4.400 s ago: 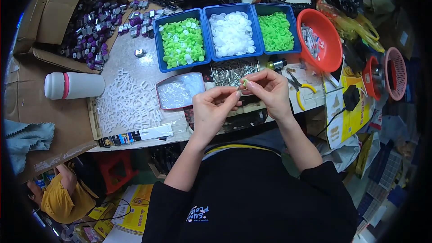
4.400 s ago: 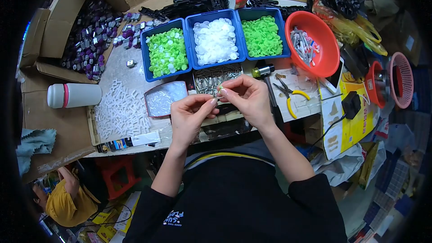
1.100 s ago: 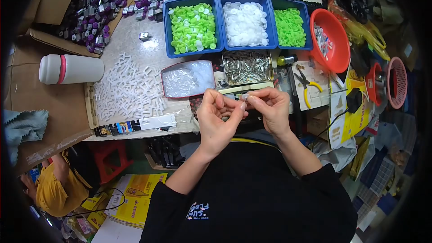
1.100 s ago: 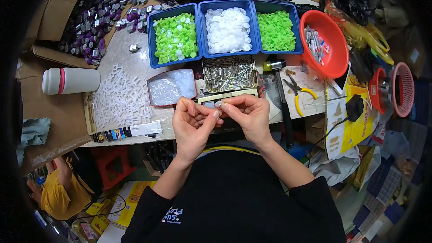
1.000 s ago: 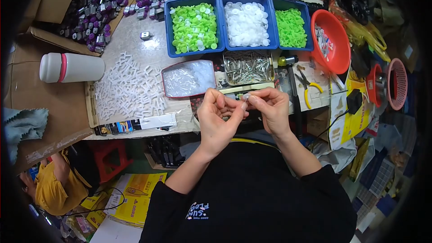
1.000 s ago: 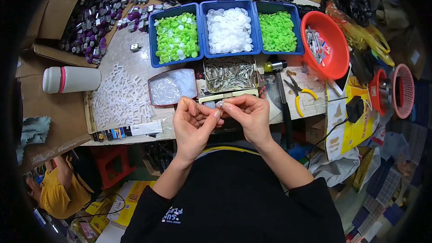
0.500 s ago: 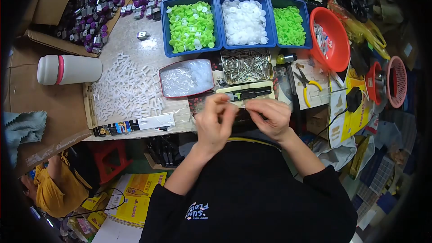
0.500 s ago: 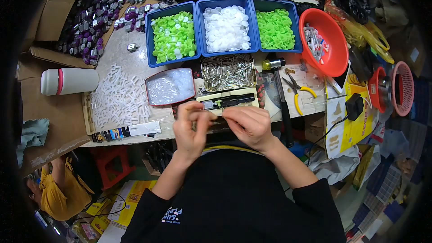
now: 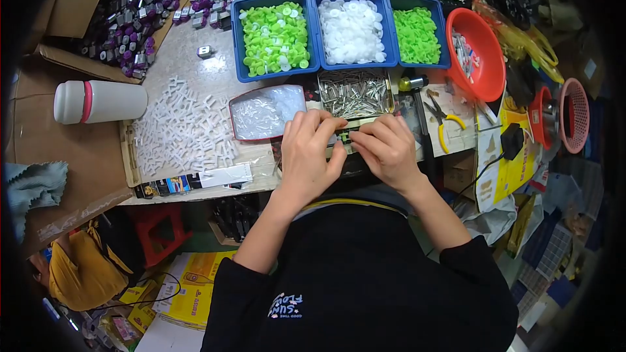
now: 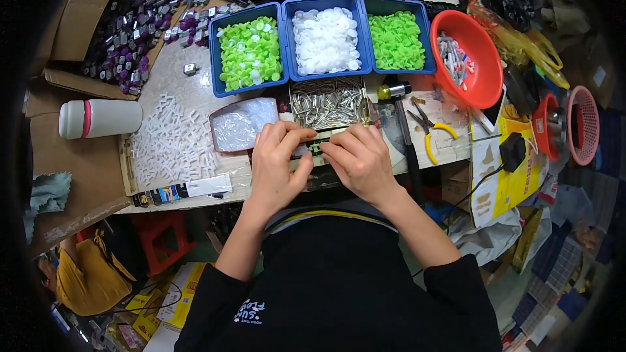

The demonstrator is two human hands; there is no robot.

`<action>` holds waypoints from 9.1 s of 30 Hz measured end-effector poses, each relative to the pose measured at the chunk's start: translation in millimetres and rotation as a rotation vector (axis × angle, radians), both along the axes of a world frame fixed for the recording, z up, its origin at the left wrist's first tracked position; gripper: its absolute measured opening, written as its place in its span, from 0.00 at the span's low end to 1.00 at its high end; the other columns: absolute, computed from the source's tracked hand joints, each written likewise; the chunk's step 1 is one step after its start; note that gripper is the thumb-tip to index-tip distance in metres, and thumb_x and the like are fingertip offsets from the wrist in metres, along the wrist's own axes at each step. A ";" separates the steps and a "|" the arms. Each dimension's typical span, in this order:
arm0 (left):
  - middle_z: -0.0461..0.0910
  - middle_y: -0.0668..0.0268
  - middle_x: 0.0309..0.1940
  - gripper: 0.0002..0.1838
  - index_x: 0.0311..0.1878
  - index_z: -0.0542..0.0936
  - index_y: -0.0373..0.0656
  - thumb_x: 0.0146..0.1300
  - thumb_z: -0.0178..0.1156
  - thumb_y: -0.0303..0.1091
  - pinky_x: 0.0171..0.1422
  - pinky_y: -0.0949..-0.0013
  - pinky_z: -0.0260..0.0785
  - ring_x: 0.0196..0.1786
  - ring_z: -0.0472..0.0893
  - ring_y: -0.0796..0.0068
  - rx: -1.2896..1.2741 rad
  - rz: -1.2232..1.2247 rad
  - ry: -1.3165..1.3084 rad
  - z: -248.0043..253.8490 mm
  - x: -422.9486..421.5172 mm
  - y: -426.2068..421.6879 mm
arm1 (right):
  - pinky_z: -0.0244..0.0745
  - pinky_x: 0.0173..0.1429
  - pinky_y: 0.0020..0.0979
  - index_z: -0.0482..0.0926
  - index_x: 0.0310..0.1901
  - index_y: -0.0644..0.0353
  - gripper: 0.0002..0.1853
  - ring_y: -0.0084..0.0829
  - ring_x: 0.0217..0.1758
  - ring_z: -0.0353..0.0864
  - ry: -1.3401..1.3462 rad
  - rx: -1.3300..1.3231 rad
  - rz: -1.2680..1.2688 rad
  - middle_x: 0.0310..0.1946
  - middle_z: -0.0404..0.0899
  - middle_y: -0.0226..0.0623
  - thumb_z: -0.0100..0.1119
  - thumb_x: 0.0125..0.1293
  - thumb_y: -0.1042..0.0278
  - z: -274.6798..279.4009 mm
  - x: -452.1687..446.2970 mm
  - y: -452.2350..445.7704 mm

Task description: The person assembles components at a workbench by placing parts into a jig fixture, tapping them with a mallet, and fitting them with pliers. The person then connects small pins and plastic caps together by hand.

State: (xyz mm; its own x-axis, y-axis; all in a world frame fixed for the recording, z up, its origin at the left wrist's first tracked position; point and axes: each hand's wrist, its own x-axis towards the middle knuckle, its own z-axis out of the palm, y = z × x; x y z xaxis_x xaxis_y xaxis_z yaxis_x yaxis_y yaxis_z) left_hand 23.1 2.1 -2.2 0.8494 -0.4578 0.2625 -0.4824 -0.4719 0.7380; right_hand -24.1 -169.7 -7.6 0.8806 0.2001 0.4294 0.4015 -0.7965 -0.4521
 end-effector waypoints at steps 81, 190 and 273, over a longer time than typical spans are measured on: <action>0.78 0.69 0.20 0.08 0.34 0.79 0.34 0.67 0.58 0.29 0.27 0.81 0.68 0.23 0.77 0.86 -0.319 0.005 0.638 20.6 21.8 -22.3 | 0.84 0.41 0.25 0.76 0.39 0.69 0.04 0.25 0.36 0.85 0.582 1.357 -0.144 0.33 0.81 0.37 0.58 0.65 0.78 7.4 40.2 -13.2; 0.78 0.61 0.42 0.17 0.49 0.82 0.42 0.55 0.65 0.27 0.48 0.62 0.64 0.43 0.75 0.62 0.168 0.197 -0.148 14.1 -4.5 33.6 | 0.78 0.51 0.29 0.67 0.51 0.65 0.14 0.29 0.46 0.82 -0.177 0.505 -0.347 0.42 0.82 0.42 0.54 0.66 0.78 45.6 203.2 -237.9; 0.81 0.62 0.26 0.20 0.37 0.62 0.44 0.56 0.64 0.16 0.38 0.80 0.69 0.30 0.78 0.83 -0.901 0.391 0.788 26.8 12.4 46.2 | 0.75 0.35 0.29 0.81 0.35 0.62 0.12 0.34 0.30 0.82 -0.088 0.329 0.110 0.29 0.82 0.38 0.68 0.47 0.84 33.8 26.8 17.8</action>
State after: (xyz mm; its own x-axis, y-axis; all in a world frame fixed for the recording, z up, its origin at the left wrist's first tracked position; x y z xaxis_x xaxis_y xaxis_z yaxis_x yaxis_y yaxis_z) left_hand 35.5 48.4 24.7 0.9554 -0.0636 -0.2885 0.2926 0.3365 0.8951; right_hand 2.7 -151.9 26.2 0.8184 0.1304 0.5596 0.5254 -0.5642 -0.6369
